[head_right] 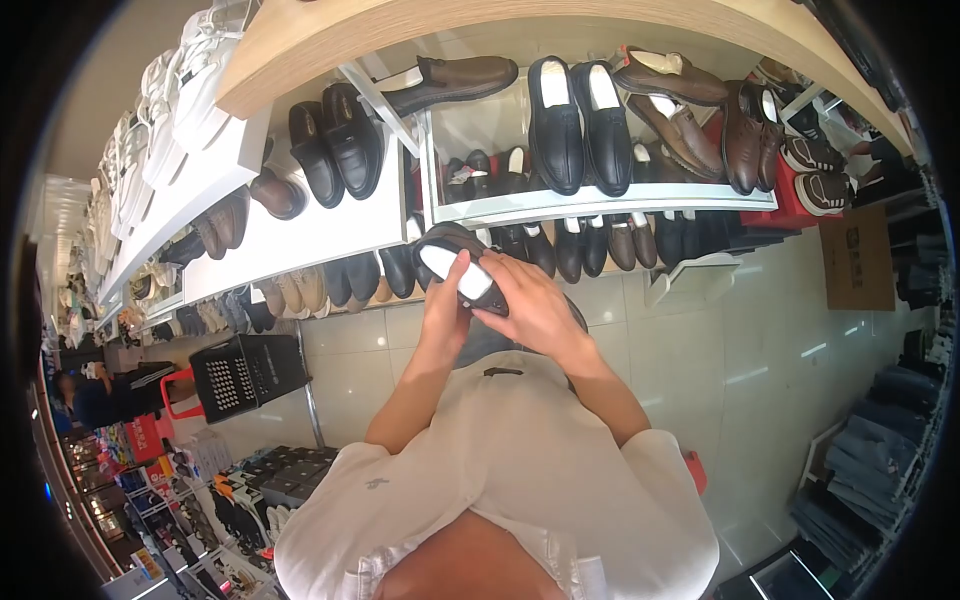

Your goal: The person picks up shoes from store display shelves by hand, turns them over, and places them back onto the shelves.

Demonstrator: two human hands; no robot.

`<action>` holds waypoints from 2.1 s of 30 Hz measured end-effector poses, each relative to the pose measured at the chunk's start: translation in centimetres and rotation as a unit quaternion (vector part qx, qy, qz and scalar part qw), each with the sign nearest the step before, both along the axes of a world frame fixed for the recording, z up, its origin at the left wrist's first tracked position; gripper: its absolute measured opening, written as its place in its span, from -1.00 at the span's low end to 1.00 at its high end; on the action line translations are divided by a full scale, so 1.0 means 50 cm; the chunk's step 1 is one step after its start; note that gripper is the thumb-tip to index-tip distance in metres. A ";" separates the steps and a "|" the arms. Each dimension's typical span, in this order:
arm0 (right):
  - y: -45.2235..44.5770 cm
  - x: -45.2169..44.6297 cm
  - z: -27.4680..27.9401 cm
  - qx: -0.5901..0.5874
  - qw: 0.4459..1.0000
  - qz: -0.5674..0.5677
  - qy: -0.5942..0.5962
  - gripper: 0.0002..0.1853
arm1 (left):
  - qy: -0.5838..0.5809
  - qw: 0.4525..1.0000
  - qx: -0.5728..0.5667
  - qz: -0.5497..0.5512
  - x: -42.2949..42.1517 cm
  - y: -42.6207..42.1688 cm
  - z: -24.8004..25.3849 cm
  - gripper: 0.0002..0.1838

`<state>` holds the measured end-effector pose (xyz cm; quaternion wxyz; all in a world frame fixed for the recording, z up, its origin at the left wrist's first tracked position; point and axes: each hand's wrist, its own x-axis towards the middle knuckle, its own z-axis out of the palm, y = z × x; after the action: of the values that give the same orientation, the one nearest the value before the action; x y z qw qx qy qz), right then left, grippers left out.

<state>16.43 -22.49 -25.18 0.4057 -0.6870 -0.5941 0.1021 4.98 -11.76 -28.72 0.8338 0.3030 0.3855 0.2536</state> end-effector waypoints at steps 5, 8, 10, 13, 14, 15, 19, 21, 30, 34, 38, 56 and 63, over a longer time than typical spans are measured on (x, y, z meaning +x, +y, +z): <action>-0.004 -0.017 -0.038 -0.061 0.997 -0.037 -0.028 0.02 | 0.036 0.994 -0.076 0.068 -0.009 0.017 -0.001 -0.59; -0.004 -0.016 -0.058 -0.049 0.997 -0.051 -0.016 -0.02 | 0.037 0.993 -0.080 0.073 -0.009 0.021 -0.012 -0.60; -0.005 -0.016 -0.062 -0.050 0.997 -0.053 -0.021 -0.05 | 0.057 0.992 -0.080 0.084 -0.010 0.019 -0.017 -0.59; 0.002 -0.006 -0.062 -0.056 0.997 -0.052 -0.023 -0.11 | 0.040 0.992 -0.088 0.083 -0.008 0.018 -0.015 -0.58; 0.004 -0.002 -0.063 -0.066 0.996 -0.048 -0.019 -0.15 | 0.039 0.992 -0.088 0.083 -0.006 0.019 -0.017 -0.58; 0.010 0.004 -0.065 -0.065 0.997 -0.047 -0.020 -0.15 | 0.035 0.992 -0.081 0.093 -0.003 0.021 -0.022 -0.57; 0.031 0.007 -0.072 -0.055 0.998 -0.021 -0.020 -0.15 | 0.018 0.991 -0.081 0.106 -0.015 0.034 -0.038 -0.54; 0.039 0.000 -0.076 -0.069 0.998 -0.008 -0.012 -0.12 | 0.025 0.990 -0.081 0.116 -0.023 0.041 -0.057 -0.54; 0.103 -0.033 -0.078 -0.077 0.996 0.052 -0.010 0.01 | 0.011 0.982 -0.111 0.152 -0.059 0.052 -0.060 -0.39; 0.154 -0.029 -0.077 -0.117 0.991 0.058 -0.015 -0.01 | 0.060 0.978 -0.140 0.145 -0.071 0.094 -0.099 -0.33; 0.206 -0.027 -0.075 -0.206 0.976 0.061 -0.038 -0.10 | 0.068 0.980 -0.108 0.150 -0.066 0.133 -0.114 -0.30; 0.548 0.265 -0.196 -0.181 0.982 0.026 -0.051 -0.12 | 0.064 0.973 -0.142 0.168 -0.205 0.271 -0.170 -0.17; 0.513 0.223 -0.190 -0.253 0.961 -0.039 -0.106 0.01 | 0.034 0.992 -0.111 -0.039 -0.164 0.258 -0.177 -0.47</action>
<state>27.61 3.16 -34.70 0.1575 -0.7967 -0.5612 0.1597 -3.22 1.12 -37.58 0.8577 0.2322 0.4276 0.1660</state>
